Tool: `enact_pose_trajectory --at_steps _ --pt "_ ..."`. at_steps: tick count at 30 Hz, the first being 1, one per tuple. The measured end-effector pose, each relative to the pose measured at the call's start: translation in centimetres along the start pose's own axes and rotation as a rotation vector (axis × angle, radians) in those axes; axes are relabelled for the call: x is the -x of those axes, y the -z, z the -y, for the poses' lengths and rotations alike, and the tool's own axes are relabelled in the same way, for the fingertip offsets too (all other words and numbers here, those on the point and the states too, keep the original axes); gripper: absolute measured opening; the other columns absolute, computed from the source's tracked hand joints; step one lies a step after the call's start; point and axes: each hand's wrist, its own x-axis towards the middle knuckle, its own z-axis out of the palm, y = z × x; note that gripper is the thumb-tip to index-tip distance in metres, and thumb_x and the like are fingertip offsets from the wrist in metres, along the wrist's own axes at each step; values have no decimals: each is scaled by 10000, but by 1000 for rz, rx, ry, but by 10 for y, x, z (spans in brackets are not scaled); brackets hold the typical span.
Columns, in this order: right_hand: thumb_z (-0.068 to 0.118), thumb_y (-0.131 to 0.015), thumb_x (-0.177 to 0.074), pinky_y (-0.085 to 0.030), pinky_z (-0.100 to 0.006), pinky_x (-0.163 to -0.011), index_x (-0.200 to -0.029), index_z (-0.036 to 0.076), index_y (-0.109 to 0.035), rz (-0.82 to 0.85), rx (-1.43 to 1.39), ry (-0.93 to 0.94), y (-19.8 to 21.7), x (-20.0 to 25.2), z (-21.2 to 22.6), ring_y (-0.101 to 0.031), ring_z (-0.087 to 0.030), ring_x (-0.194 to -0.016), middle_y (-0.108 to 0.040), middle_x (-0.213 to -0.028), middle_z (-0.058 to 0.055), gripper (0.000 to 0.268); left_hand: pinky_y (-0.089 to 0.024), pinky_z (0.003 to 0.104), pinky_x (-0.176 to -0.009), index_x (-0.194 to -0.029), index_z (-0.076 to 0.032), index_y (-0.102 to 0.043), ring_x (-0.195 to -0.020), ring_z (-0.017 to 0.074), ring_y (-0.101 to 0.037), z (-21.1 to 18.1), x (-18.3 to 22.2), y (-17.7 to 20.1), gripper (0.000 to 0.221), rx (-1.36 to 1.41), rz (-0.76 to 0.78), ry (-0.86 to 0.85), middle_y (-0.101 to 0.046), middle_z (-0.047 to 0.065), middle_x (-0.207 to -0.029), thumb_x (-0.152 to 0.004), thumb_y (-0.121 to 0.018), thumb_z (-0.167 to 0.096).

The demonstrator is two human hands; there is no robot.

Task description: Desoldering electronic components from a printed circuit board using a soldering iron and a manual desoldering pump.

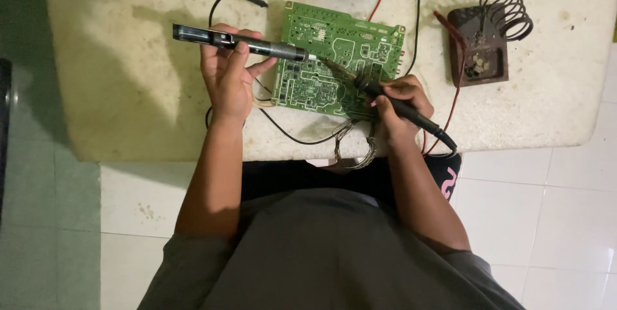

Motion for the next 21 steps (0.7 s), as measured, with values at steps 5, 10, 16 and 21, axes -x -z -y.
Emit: enact_pose_trajectory --at_steps 5,10,16,21 --pt "63 -758 -931 -641 -363 -665 -906 -5 -616 30 -10 -20 -4 -2 9 -686 -301 -817 -619 -958 -213 160 -689 461 -836 -1232 -173 -544 -1214 258 -652 3 -1 -2 214 -43 -13 7 -663 103 -1192 -1057 -646 -104" --pt "47 -755 -918 -608 -369 -752 -898 6 -618 49 60 23 0 -2 1 -697 -302 -846 -647 -942 -208 144 -689 461 -843 -1222 -181 -532 -1187 264 -645 3 -2 -5 214 -86 -2 25 -647 117 -1189 -1053 -640 -108" --pt "144 -779 -949 -625 -374 -760 -913 7 -627 48 46 -4 -2 -2 5 -704 -302 -860 -636 -968 -204 208 -691 472 -836 -1221 -180 -532 -1183 264 -656 3 -3 -6 217 -109 -18 17 -655 105 -1178 -1046 -657 -147" --pt "55 -746 -951 -661 -378 -651 -914 -22 -601 57 -48 -36 -7 -4 13 -689 -308 -759 -598 -969 -199 168 -695 457 -828 -1215 -179 -533 -1191 259 -657 1 -3 -9 204 -115 1 8 -652 90 -1179 -1053 -645 -129"
